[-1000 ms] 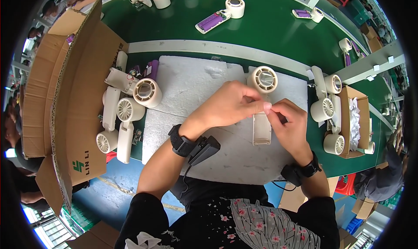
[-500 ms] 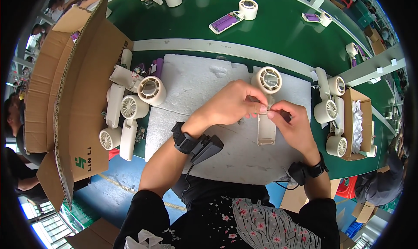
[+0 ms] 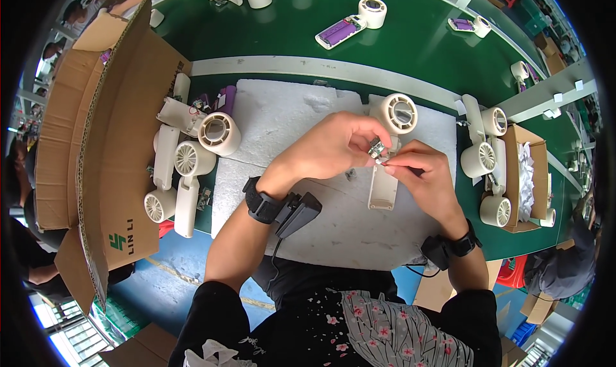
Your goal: The person connects a circuit board to a battery, places them into a fan housing, and tests the connection. After removing the first battery, the person retrieves a new battery from a box and installs it into the housing with the circuit board.
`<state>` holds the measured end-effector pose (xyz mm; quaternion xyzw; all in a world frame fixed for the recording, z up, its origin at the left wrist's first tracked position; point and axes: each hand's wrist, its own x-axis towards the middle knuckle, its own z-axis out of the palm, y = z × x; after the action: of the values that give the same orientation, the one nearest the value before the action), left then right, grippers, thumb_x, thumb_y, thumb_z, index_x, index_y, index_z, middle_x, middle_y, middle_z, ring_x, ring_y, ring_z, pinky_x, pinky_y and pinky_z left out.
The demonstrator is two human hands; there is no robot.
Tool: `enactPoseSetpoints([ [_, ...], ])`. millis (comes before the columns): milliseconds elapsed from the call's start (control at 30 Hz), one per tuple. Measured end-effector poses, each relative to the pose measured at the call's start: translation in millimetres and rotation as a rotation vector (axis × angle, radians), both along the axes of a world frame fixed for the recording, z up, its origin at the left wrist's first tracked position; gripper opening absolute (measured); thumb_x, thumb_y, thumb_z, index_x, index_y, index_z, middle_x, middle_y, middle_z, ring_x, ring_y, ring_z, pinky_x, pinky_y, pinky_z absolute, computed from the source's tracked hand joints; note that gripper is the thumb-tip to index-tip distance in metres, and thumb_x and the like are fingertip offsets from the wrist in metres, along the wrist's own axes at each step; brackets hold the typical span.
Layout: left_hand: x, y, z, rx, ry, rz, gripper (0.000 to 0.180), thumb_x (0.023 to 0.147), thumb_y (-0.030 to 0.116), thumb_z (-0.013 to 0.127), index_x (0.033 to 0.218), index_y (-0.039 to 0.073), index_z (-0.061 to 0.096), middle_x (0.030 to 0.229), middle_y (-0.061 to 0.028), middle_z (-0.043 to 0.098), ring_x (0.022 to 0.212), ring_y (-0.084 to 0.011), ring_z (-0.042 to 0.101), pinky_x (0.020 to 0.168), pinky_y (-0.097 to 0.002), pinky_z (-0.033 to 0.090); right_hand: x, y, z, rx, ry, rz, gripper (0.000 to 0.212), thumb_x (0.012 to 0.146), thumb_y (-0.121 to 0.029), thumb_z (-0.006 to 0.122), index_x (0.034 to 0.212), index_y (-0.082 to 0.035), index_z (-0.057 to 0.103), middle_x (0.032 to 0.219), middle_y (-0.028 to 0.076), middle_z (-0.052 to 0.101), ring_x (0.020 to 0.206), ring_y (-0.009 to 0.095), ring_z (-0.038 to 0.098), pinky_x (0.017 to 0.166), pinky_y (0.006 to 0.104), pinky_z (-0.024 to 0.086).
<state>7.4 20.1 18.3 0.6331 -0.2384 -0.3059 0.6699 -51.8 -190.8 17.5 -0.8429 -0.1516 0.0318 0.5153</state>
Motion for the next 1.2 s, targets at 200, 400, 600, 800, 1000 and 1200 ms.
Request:
enactPoseSetpoints([
  [200,1,1,0,-0.021,-0.021,-0.024,0.027,0.075,-0.013,0.064,0.099,-0.001,0.061,0.088,-0.0063,0.068,0.081,-0.0128,0.064,0.077,-0.0275,0.052,0,0,-3,-0.029,-0.048,-0.011,0.011,0.079,0.001,0.072,0.090,0.000,0.072,0.083,0.007,0.064,0.069,0.013,0.057,0.060,0.0244,0.045],
  [400,0,0,3,0.030,-0.084,0.010,0.029,0.074,-0.013,0.066,0.100,0.000,0.062,0.090,-0.0082,0.069,0.082,-0.0135,0.065,0.077,-0.0275,0.053,-1,0,1,-0.041,-0.042,-0.029,0.012,0.080,0.001,0.071,0.091,0.000,0.072,0.082,0.006,0.064,0.069,0.013,0.057,0.061,0.0243,0.044],
  [600,-2,0,1,0.024,-0.091,0.042,0.027,0.073,-0.011,0.069,0.097,0.000,0.063,0.089,-0.0080,0.069,0.081,-0.0140,0.066,0.074,-0.0272,0.054,-2,0,2,-0.057,-0.040,-0.045,0.011,0.080,0.001,0.071,0.090,0.001,0.072,0.081,0.007,0.064,0.069,0.014,0.057,0.061,0.0246,0.044],
  [800,-2,-2,5,0.109,-0.069,0.028,0.028,0.074,-0.013,0.069,0.098,0.000,0.062,0.094,-0.0043,0.066,0.086,-0.0131,0.065,0.081,-0.0274,0.053,-3,-1,3,-0.050,-0.060,-0.064,0.009,0.080,0.002,0.070,0.089,0.002,0.070,0.079,0.008,0.064,0.066,0.014,0.056,0.059,0.0249,0.043],
  [1000,4,-3,0,0.109,-0.068,0.055,0.028,0.073,-0.012,0.070,0.097,0.001,0.061,0.091,-0.0036,0.065,0.085,-0.0126,0.065,0.079,-0.0267,0.054,2,1,4,-0.043,-0.082,-0.058,0.008,0.080,0.001,0.070,0.089,0.003,0.069,0.077,0.008,0.064,0.064,0.015,0.055,0.058,0.0245,0.042],
  [1200,-3,0,-7,0.031,-0.235,0.107,0.029,0.069,-0.005,0.075,0.095,0.001,0.064,0.080,-0.0046,0.066,0.074,-0.0109,0.064,0.069,-0.0265,0.053,-2,6,4,-0.132,-0.166,-0.050,0.008,0.081,0.001,0.067,0.088,0.004,0.067,0.074,0.010,0.061,0.061,0.017,0.055,0.057,0.0275,0.042],
])
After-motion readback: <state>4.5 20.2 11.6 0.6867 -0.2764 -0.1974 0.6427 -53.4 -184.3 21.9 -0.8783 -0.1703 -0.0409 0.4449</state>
